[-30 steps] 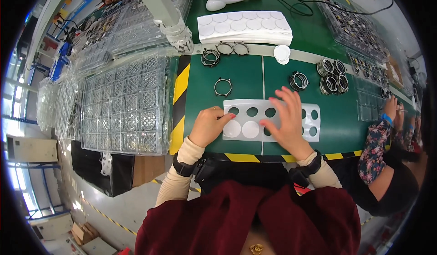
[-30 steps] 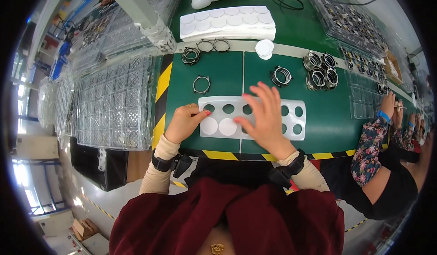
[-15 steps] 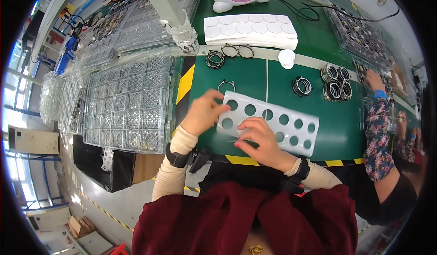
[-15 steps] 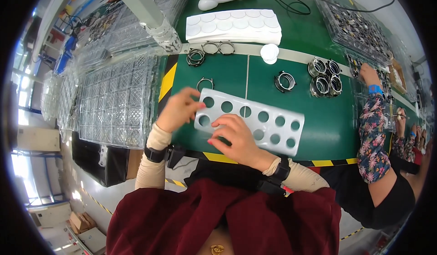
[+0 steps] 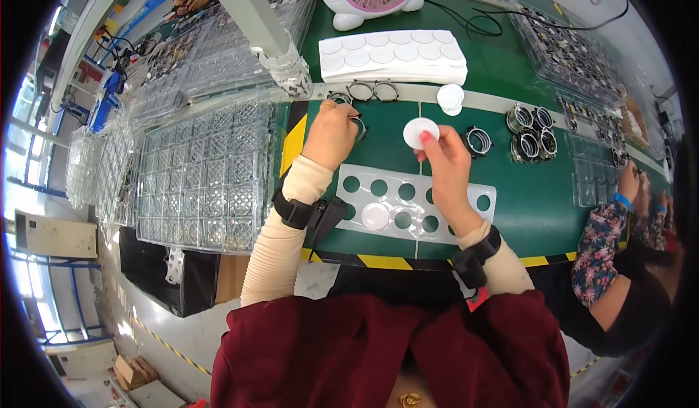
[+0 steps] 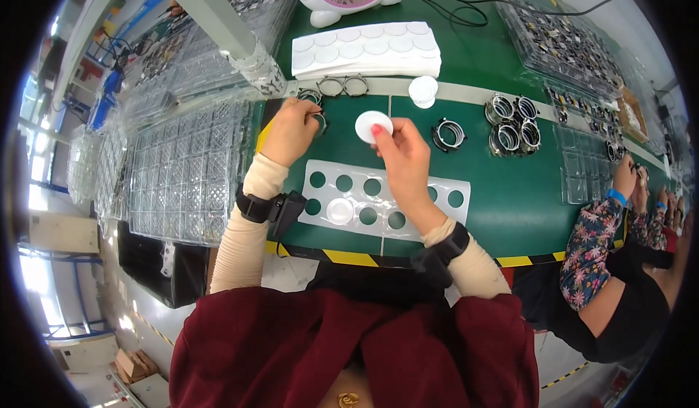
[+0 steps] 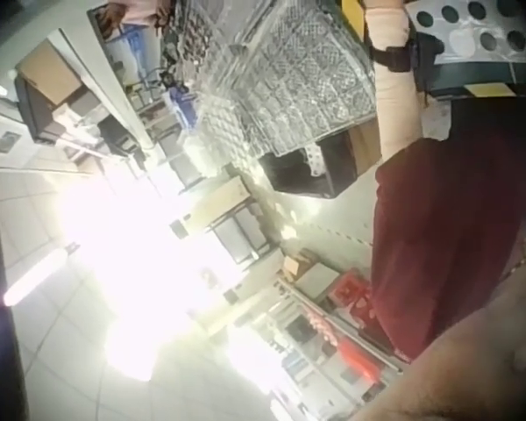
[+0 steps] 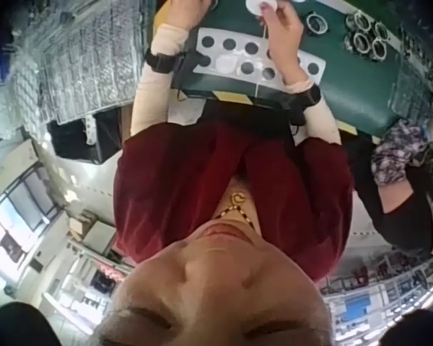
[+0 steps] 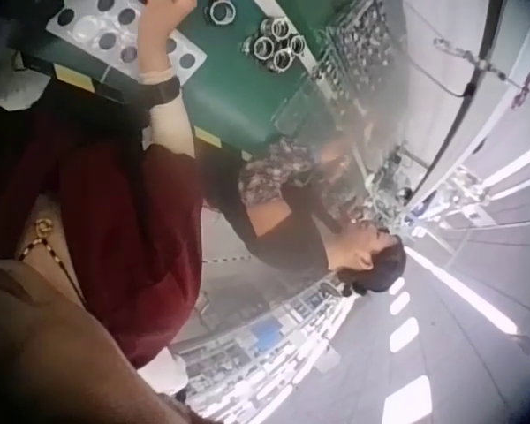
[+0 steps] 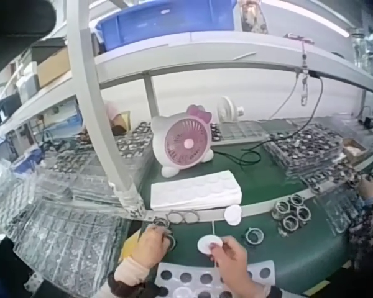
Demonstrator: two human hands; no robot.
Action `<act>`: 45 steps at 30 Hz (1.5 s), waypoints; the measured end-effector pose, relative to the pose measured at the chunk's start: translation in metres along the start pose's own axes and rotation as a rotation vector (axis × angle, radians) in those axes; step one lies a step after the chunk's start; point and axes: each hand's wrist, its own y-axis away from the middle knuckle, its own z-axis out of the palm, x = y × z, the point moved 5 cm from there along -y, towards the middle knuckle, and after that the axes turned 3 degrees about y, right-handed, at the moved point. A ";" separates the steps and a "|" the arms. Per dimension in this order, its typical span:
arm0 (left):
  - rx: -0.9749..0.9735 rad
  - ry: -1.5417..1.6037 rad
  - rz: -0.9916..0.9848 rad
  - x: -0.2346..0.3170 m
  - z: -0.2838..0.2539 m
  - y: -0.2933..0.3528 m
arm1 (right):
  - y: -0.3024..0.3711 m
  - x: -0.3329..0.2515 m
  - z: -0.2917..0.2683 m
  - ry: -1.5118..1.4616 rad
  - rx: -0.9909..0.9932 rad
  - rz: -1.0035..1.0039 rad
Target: The person picks up a metal ring and a white circular sticker, presses the sticker onto the ring by hand, and places the assembled unit on the table. They then reach into a plastic tray to retrieve another metal ring and repeat the process.
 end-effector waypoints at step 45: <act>-0.364 2.111 -1.253 0.038 0.081 0.039 | -0.009 0.040 0.006 -0.050 0.044 0.231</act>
